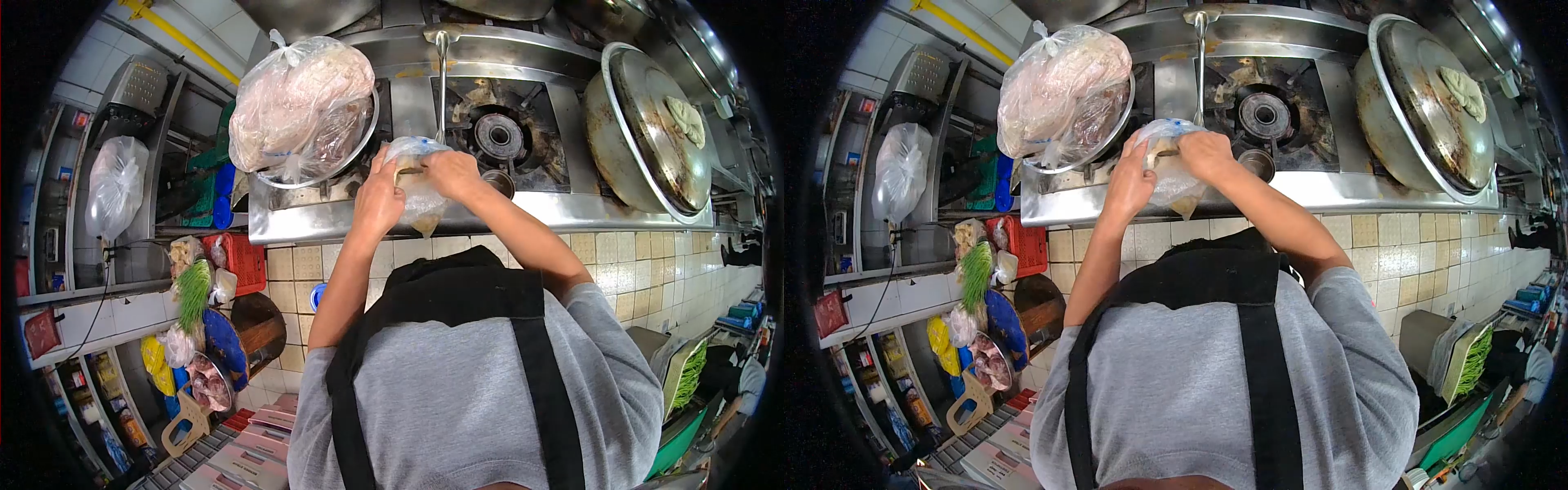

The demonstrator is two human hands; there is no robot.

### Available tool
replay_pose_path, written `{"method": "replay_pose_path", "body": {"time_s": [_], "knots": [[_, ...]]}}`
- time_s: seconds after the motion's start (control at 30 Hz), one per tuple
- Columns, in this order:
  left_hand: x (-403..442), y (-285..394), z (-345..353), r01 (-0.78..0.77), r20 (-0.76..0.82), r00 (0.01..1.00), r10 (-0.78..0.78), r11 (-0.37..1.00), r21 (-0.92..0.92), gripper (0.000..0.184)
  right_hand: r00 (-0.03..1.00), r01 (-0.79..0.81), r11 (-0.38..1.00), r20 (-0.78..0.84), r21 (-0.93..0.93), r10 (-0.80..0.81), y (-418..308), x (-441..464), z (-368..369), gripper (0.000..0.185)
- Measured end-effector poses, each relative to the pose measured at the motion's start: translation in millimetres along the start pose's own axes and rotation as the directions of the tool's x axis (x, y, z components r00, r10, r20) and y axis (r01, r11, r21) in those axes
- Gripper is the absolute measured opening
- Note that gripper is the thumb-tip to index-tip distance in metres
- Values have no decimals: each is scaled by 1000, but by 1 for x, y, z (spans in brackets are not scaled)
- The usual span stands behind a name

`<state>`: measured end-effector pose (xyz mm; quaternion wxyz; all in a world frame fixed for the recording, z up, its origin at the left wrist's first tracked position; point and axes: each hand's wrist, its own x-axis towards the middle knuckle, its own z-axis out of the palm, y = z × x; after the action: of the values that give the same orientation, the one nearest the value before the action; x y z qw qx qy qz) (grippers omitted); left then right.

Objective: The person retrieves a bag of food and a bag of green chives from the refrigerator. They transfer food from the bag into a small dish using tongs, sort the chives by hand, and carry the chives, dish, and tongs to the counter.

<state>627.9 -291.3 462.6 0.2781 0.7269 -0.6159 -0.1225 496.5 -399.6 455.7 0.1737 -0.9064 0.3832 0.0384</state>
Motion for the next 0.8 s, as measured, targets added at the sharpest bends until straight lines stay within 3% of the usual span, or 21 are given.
{"method": "replay_pose_path", "body": {"time_s": [0.3, 0.53, 0.8], "knots": [[1, 3, -2, -4, 14, 1000, 3, 1000, 11, 51, 1000, 20, 982, -19, 188, -16, 18, -36, -36, 27], [1, 4, 7, 25, 35, 999, -25, 1000, 15, 56, 972, 123, 945, -229, 302, -54, 40, -75, -72, 22], [4, 4, 12, 29, 56, 998, -29, 1000, -8, 60, 984, -5, 1000, -176, 12, 7, 81, -126, -99, 20]]}}
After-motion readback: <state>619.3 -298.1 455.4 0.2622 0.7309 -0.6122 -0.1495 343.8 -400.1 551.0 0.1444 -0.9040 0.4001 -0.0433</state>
